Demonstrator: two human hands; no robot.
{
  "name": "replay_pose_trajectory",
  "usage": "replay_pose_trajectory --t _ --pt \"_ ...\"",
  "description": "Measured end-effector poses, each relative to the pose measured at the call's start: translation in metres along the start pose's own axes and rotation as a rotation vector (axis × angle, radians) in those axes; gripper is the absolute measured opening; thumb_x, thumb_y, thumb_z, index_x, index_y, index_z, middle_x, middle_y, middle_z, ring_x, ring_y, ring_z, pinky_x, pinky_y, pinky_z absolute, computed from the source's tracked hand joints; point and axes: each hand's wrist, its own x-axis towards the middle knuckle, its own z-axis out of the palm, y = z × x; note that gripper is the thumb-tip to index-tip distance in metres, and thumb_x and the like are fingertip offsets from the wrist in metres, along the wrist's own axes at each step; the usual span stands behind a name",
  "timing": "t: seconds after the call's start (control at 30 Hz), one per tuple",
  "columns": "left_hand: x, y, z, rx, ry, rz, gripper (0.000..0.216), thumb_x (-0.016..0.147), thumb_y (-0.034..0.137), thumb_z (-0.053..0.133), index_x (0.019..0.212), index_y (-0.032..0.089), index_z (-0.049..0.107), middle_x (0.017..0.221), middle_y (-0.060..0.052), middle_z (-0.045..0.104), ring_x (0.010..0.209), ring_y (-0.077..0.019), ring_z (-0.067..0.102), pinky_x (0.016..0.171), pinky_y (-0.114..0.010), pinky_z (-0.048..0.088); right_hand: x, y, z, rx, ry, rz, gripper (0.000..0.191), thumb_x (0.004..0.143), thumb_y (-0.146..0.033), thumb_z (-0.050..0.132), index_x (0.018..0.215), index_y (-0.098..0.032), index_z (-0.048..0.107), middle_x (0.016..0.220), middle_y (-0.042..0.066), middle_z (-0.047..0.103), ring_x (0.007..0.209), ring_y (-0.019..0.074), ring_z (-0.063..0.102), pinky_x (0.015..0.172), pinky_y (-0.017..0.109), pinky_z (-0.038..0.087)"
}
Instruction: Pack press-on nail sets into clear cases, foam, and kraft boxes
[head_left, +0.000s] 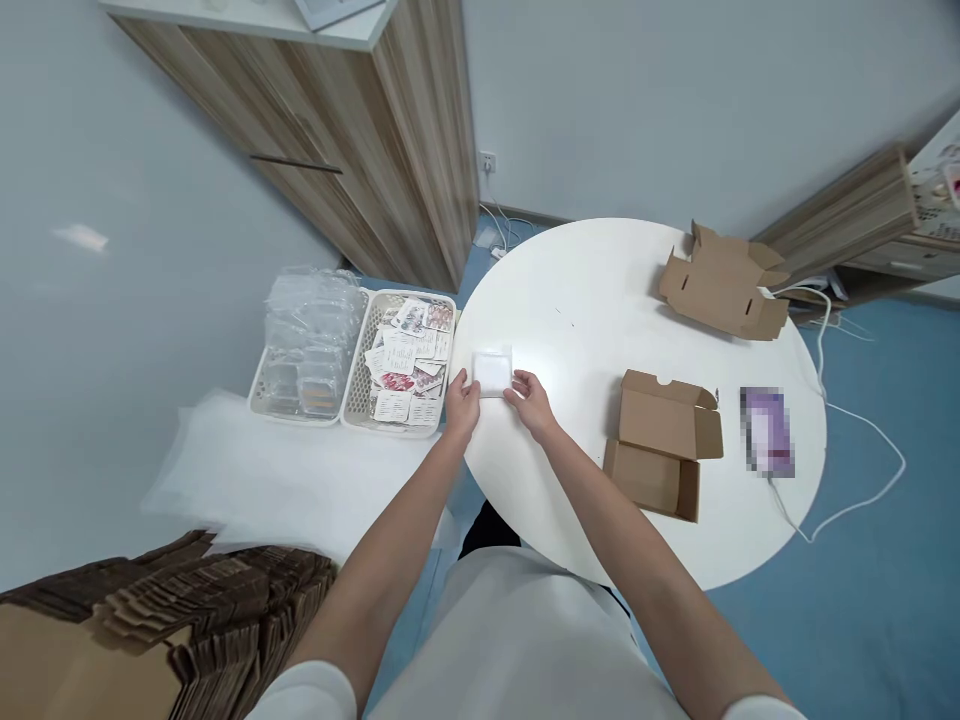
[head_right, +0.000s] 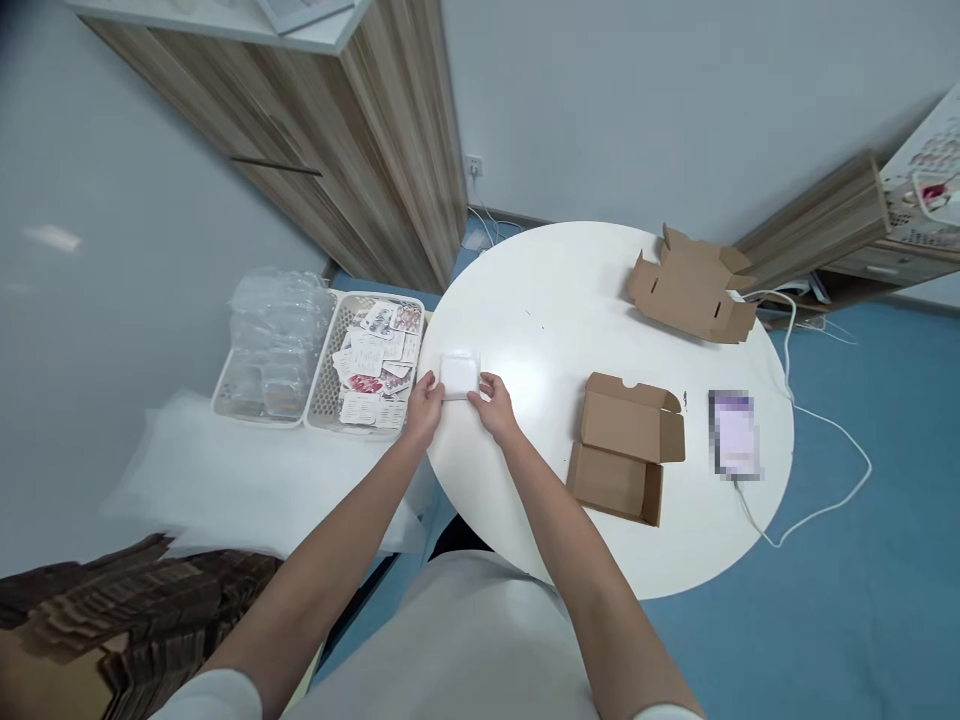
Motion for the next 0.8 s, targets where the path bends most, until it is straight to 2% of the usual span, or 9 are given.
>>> replay_pose_trajectory --t 0.17,0.27,0.4,0.53,0.63,0.7,0.8 --pt "-0.02 -0.009 0.001 -0.045 -0.098 -0.027 0.039 0.069 0.021 0.057 0.107 0.015 0.051 0.105 -0.01 0.059 0.088 -0.0166 0.059 0.08 -0.032 0.046 -0.016 0.014 -0.01 -0.026 0.065 0.107 0.029 0.063 -0.029 0.056 0.089 -0.02 0.047 0.093 0.003 0.057 0.075 0.013 0.057 0.068 0.028 0.045" --pt "-0.049 -0.014 0.006 -0.133 -0.131 -0.043 0.036 0.065 0.02 0.06 0.1 0.013 0.051 0.097 -0.01 0.06 0.08 -0.0144 0.06 0.076 -0.031 0.047 -0.043 0.018 -0.028 -0.074 0.091 0.137 0.027 0.06 -0.03 0.057 0.082 -0.02 0.047 0.087 0.002 0.058 0.07 0.0137 0.057 0.061 0.026 0.044" --pt "-0.098 -0.01 0.023 -0.171 -0.176 0.024 0.035 0.065 0.021 0.059 0.098 0.014 0.049 0.095 -0.009 0.059 0.077 -0.012 0.058 0.074 -0.028 0.047 -0.093 0.014 -0.062 -0.043 0.094 0.091 0.028 0.061 -0.031 0.057 0.083 -0.021 0.044 0.081 0.001 0.059 0.061 0.0127 0.055 0.054 0.024 0.042" --pt "-0.147 0.006 0.057 -0.101 -0.229 0.128 0.034 0.066 0.023 0.058 0.098 0.015 0.05 0.094 -0.007 0.059 0.076 -0.0114 0.057 0.071 -0.026 0.047 -0.143 0.01 -0.115 0.0 0.139 -0.03 0.024 0.066 -0.035 0.055 0.082 -0.021 0.044 0.07 -0.001 0.057 0.055 0.0114 0.052 0.051 0.023 0.039" --pt "-0.175 0.017 0.093 -0.037 -0.343 0.183 0.034 0.065 0.024 0.059 0.097 0.016 0.05 0.093 -0.006 0.059 0.069 -0.0101 0.056 0.066 -0.026 0.048 -0.169 0.014 -0.165 -0.072 0.204 -0.062 0.024 0.067 -0.038 0.053 0.082 -0.021 0.044 0.061 -0.001 0.056 0.052 0.0129 0.05 0.049 0.024 0.038" --pt "-0.189 0.022 0.117 0.013 -0.409 0.214 0.034 0.065 0.024 0.06 0.096 0.016 0.05 0.093 -0.006 0.058 0.065 -0.0092 0.055 0.063 -0.025 0.048 -0.178 0.019 -0.196 -0.148 0.254 -0.067 0.023 0.068 -0.038 0.051 0.081 -0.02 0.045 0.066 0.0 0.058 0.055 0.0141 0.052 0.049 0.025 0.039" --pt "-0.202 0.024 0.146 0.145 -0.426 0.265 0.031 0.066 0.022 0.059 0.095 0.018 0.049 0.088 -0.004 0.06 0.061 -0.0096 0.055 0.062 -0.026 0.047 -0.18 0.027 -0.227 -0.273 0.296 -0.087 0.02 0.067 -0.034 0.05 0.08 -0.021 0.044 0.078 0.001 0.058 0.062 0.0143 0.054 0.055 0.026 0.041"
